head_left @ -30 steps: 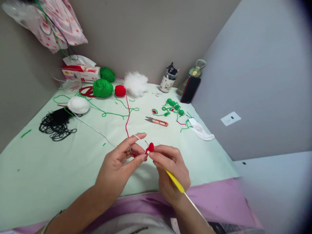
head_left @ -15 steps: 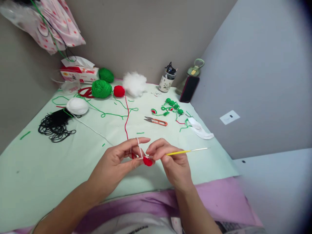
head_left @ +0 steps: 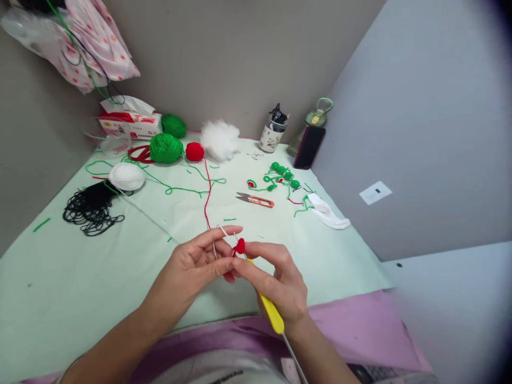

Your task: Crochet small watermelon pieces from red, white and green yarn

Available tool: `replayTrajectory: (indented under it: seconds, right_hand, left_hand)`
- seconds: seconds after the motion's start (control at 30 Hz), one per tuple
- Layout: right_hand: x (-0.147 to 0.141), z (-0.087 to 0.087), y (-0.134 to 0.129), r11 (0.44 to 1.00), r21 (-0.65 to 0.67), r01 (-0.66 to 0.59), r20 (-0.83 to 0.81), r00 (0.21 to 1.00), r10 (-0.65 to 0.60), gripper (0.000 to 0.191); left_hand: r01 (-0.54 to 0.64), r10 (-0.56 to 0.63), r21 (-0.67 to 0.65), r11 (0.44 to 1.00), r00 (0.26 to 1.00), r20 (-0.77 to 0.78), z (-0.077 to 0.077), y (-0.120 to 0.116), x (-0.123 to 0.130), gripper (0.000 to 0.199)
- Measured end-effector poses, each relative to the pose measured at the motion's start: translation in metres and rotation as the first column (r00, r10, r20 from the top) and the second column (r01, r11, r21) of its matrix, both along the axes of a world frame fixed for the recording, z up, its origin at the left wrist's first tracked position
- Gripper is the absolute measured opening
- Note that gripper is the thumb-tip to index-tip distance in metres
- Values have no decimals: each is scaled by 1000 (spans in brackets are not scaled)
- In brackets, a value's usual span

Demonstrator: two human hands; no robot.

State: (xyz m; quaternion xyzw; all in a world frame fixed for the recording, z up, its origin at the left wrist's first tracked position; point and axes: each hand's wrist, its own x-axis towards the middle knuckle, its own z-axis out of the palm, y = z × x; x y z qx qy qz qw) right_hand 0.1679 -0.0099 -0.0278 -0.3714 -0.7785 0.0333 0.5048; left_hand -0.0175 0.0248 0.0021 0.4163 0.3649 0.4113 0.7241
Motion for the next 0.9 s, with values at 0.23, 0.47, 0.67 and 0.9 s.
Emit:
replayTrajectory:
  seconds: [0.23, 0.47, 0.67, 0.9]
  right_hand:
    - [-4, 13, 11, 956, -126, -266, -383, 902, 200, 27]
    - [6, 21, 16, 864, -247, -438, -465, 836, 291, 19]
    - [12, 25, 12, 896, -233, -378, -320, 900, 296, 23]
    - [7, 28, 3, 993, -82, -85, 115, 989, 94, 28]
  left_hand:
    - [65, -64, -17, 998, 996, 67, -2, 4, 0, 32]
    - [80, -73, 100, 992, 994, -77, 0, 12, -11, 30]
    - [43, -5, 196, 980, 981, -192, 6, 14, -16, 27]
    - [-41, 115, 259, 965, 954, -278, 10, 5, -11, 25]
